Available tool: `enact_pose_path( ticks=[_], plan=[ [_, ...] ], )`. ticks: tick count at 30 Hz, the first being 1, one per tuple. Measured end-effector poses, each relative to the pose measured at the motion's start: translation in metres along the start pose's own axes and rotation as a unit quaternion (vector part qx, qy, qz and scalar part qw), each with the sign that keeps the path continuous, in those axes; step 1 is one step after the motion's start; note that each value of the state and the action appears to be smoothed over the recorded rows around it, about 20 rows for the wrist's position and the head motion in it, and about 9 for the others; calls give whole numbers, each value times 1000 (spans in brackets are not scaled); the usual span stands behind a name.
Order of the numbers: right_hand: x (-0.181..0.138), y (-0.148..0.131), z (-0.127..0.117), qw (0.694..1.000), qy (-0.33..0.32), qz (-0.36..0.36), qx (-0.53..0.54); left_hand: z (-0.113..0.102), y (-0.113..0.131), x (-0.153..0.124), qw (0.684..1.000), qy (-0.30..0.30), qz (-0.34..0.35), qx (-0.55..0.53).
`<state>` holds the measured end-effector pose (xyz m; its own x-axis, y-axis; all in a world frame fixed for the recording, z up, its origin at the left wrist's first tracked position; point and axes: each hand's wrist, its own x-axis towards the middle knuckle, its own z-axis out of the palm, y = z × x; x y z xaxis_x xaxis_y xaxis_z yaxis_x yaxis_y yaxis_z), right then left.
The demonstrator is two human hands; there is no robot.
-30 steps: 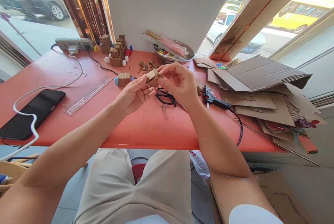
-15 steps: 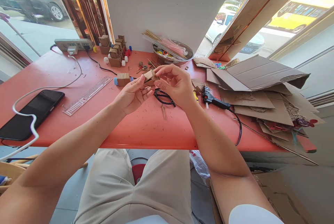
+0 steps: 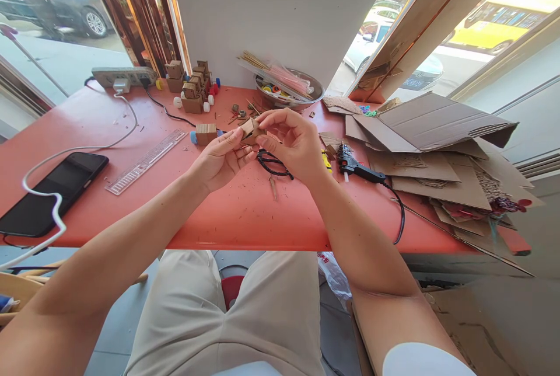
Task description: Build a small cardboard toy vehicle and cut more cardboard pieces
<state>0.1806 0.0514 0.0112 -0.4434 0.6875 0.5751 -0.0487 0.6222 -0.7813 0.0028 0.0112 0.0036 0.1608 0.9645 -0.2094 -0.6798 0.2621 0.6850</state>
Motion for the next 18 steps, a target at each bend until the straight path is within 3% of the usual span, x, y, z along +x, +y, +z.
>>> enact_pose_path(
  ticks=[18],
  plan=[
    [-2, 6, 4, 995, 29, -68, -63, -7, 0, 4, 999, -13, 17, 29]
  ],
)
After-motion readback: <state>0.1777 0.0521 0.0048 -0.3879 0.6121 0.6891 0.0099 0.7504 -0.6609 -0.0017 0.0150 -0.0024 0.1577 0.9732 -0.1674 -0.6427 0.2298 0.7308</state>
